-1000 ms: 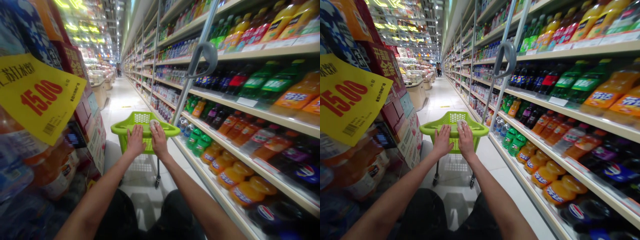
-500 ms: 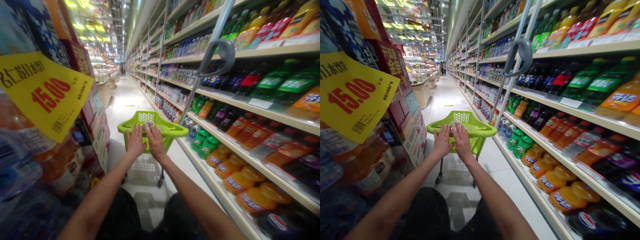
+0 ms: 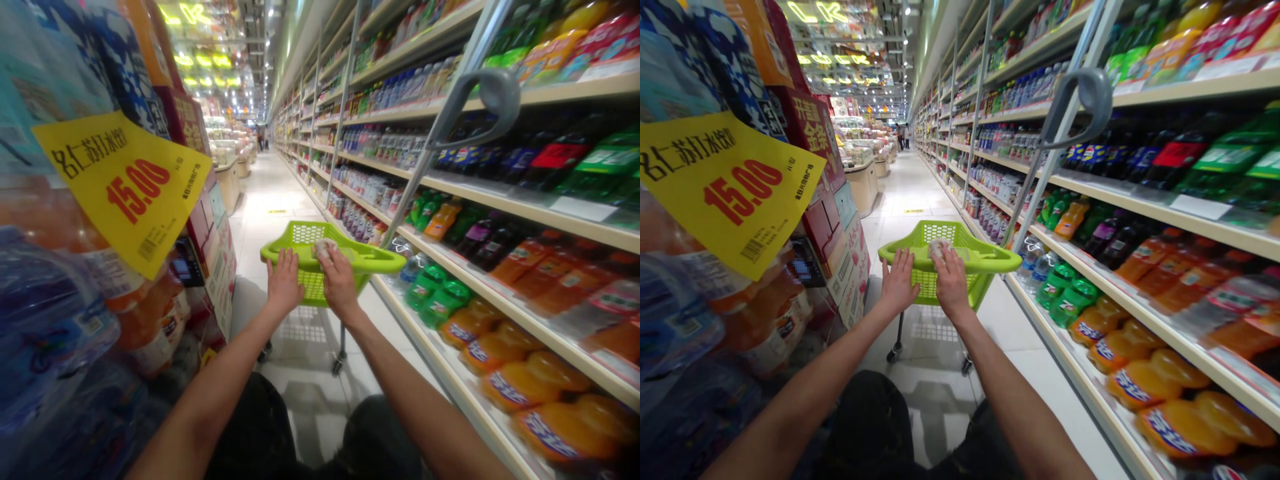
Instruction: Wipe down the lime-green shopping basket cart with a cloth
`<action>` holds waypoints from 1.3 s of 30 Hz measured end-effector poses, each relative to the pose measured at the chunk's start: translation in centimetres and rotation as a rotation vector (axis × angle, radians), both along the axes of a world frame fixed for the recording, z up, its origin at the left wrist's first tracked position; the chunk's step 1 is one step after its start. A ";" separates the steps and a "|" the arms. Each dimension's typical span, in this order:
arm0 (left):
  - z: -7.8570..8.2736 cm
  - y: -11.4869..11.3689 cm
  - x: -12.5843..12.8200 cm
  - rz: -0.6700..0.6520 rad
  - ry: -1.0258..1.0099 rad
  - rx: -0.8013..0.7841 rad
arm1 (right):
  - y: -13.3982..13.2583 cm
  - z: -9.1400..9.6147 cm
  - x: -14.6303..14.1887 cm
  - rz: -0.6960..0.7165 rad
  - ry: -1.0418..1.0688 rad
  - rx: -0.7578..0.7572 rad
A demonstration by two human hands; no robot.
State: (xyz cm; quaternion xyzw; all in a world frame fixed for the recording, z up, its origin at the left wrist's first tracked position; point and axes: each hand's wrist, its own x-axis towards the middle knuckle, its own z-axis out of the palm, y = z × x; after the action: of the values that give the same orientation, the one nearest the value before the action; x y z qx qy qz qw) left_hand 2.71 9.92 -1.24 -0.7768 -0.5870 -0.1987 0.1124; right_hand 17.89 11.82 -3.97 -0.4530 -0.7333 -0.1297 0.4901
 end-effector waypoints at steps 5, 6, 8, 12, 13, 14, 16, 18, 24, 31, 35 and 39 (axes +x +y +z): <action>0.0 -0.1 -0.6 -0.024 0.025 -0.006 | 0.4 0.6 1.1 -0.009 -0.023 0.039; -0.1 -0.1 -0.7 -0.027 0.025 -0.006 | 0.5 0.7 1.9 -0.038 -0.010 0.045; -0.1 -0.3 -0.7 -0.027 0.019 -0.006 | 0.6 0.8 2.9 -0.100 0.022 0.043; 0.0 -0.4 -0.2 -0.020 0.010 -0.006 | 0.2 0.7 1.6 -0.105 0.019 0.000; 0.0 -0.4 -0.1 -0.019 0.012 -0.005 | 0.1 0.6 0.6 -0.078 -0.004 -0.014; 0.1 -0.4 -0.1 -0.020 0.016 -0.004 | -0.1 0.6 -0.4 -0.047 -0.031 -0.026; 0.0 -0.4 -0.2 -0.033 0.029 0.001 | -0.2 0.5 -1.9 0.009 -0.082 -0.044; -0.1 -0.2 -0.7 -0.033 0.034 0.017 | -0.2 0.5 -2.1 0.031 -0.104 -0.044; -0.7 0.0 -2.2 0.061 -0.024 0.050 | 0.4 1.0 2.9 -0.109 0.008 -0.020; -0.6 -0.1 -1.6 0.060 -0.026 0.045 | 0.3 0.7 -1.6 -0.019 -0.038 -0.041; -0.6 -0.3 -2.1 0.041 -0.003 0.066 | 0.4 0.7 -3.5 0.048 -0.078 -0.004; -0.9 -0.4 -3.0 0.032 -0.009 0.087 | 0.5 1.1 -0.3 0.001 -0.031 0.002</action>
State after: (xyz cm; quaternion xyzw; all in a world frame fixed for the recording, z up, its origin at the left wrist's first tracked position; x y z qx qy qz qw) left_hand -0.34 9.49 -2.14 -0.7609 -0.5905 -0.2255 0.1466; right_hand 17.63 12.28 -2.85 -0.4500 -0.7410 -0.1372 0.4791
